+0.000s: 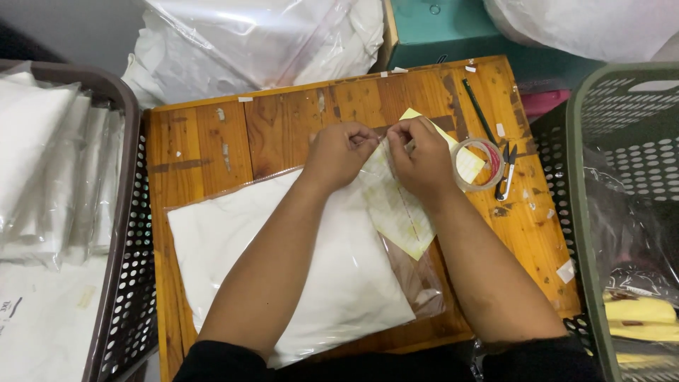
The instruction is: Folding a white t-shirt and sealing it inside a clear plastic bag using adhesive tape.
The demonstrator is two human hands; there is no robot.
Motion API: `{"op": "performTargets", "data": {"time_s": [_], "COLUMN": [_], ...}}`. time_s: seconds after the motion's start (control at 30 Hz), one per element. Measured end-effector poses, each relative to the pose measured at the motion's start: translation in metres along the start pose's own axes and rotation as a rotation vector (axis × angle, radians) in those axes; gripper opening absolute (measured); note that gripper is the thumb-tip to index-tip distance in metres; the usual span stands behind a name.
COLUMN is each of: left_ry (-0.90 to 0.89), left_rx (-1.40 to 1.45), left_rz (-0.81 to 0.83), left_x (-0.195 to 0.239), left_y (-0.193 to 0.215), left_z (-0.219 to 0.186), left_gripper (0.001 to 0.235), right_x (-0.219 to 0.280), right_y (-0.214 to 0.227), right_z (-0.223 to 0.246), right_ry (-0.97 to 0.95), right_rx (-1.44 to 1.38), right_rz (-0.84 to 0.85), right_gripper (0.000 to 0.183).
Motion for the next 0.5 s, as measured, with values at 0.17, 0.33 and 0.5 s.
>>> {"op": "performTargets", "data": {"time_s": [0.17, 0.33, 0.5], "left_ry": [-0.003, -0.026, -0.053], "left_rx": [0.017, 0.095, 0.165], "left_rz": [-0.016, -0.027, -0.009], "left_x": [0.000, 0.007, -0.001], "left_y": [0.001, 0.007, 0.001], "left_z": [0.000, -0.009, 0.005], "left_gripper": [0.014, 0.013, 0.011], "right_x": [0.003, 0.001, 0.001], "right_y": [0.004, 0.004, 0.004], "right_z": [0.009, 0.009, 0.013], "right_ry": [-0.187, -0.356, -0.398], "right_rx": [-0.139, -0.267, -0.335], "right_rz": [0.035, 0.068, 0.066], "right_gripper": [0.010, 0.011, 0.011]}}
Point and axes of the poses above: each hand's wrist, its own x-axis away from the middle knuckle, its own y-axis out of the back of the hand, z = x × y, the point moved 2 cm from there along -x, towards the middle knuckle
